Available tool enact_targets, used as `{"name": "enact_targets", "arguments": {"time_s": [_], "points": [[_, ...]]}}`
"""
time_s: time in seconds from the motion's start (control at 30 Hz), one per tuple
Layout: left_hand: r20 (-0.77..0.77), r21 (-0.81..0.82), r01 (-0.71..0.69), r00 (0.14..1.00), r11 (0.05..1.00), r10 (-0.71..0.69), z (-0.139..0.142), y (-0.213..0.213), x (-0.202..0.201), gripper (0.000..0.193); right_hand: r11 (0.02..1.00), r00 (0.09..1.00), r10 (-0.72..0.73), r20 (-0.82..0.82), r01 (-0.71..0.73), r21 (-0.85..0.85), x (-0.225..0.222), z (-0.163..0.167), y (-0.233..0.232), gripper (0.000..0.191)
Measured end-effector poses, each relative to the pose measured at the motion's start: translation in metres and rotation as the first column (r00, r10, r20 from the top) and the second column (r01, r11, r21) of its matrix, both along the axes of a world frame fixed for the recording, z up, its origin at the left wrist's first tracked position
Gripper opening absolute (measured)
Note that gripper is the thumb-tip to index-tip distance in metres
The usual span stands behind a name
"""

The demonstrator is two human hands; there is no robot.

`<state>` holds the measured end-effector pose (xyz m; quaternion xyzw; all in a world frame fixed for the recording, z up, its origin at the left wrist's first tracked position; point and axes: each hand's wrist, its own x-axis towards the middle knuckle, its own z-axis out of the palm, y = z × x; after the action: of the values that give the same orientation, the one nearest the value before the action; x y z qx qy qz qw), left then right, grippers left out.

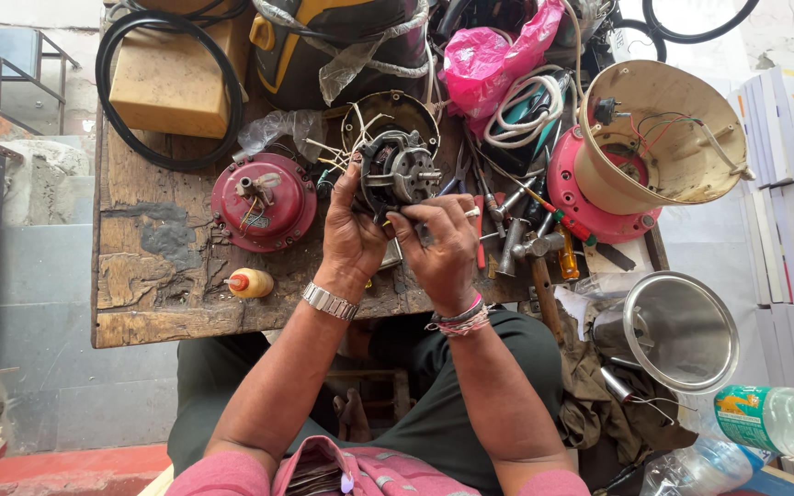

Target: The person holds a small electric motor rotor and uses a screwdriver and a hammer to adjust its internal components. They repeatedly tap the rotor with the hammer while rotating it by hand, then switch to using the screwdriver to pry or align parts inside the rotor.

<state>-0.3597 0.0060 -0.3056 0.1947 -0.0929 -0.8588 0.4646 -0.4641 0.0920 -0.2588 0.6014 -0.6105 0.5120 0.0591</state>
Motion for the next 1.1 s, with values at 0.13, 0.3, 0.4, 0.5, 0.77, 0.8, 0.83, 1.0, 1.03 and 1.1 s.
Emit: {"name": "enact_targets", "arguments": {"time_s": [0.13, 0.3, 0.4, 0.5, 0.77, 0.8, 0.83, 1.0, 1.03, 1.1], "points": [[0.041, -0.005, 0.043, 0.998, 0.999, -0.043, 0.013, 0.001, 0.003, 0.04, 0.99, 1.0, -0.01, 0.017, 0.012, -0.141, -0.016, 0.002, 0.0, 0.037], [-0.015, 0.006, 0.11, 0.994, 0.994, -0.11, 0.022, 0.0, 0.009, 0.047, 0.945, 0.936, 0.312, 0.165, -0.323, 0.046, -0.039, 0.008, 0.0, 0.112], [-0.044, 0.04, 0.144, 0.989, 0.989, -0.143, 0.021, 0.001, 0.008, 0.046, 0.905, 0.874, 0.358, 0.329, -0.411, 0.107, -0.039, 0.005, -0.005, 0.123], [0.001, 0.05, 0.248, 0.969, 0.967, -0.249, 0.021, 0.0, 0.007, 0.048, 0.92, 0.866, 0.297, 0.402, -0.373, 0.124, -0.037, 0.001, -0.005, 0.12], [0.111, 0.106, 0.264, 0.955, 0.959, -0.276, 0.023, 0.0, -0.001, 0.051, 0.911, 0.729, 0.233, 0.643, -0.396, 0.118, -0.043, 0.002, -0.008, 0.113], [0.114, 0.107, 0.262, 0.955, 0.959, -0.274, 0.022, 0.0, -0.002, 0.051, 0.915, 0.737, 0.222, 0.638, -0.384, 0.125, -0.043, 0.002, -0.008, 0.112], [0.117, 0.109, 0.26, 0.955, 0.96, -0.272, 0.022, 0.001, -0.002, 0.052, 0.919, 0.745, 0.212, 0.633, -0.373, 0.131, -0.042, 0.002, -0.008, 0.111], [0.132, 0.126, 0.242, 0.957, 0.962, -0.258, 0.021, 0.003, -0.003, 0.05, 0.92, 0.749, 0.184, 0.637, -0.359, 0.157, -0.04, 0.002, -0.009, 0.11], [0.135, 0.127, 0.24, 0.957, 0.962, -0.256, 0.021, 0.004, -0.003, 0.049, 0.919, 0.747, 0.184, 0.639, -0.361, 0.157, -0.04, 0.003, -0.009, 0.11], [0.131, 0.12, 0.241, 0.958, 0.963, -0.256, 0.022, 0.005, -0.003, 0.05, 0.917, 0.742, 0.177, 0.647, -0.362, 0.165, -0.041, 0.004, -0.009, 0.11]]}}
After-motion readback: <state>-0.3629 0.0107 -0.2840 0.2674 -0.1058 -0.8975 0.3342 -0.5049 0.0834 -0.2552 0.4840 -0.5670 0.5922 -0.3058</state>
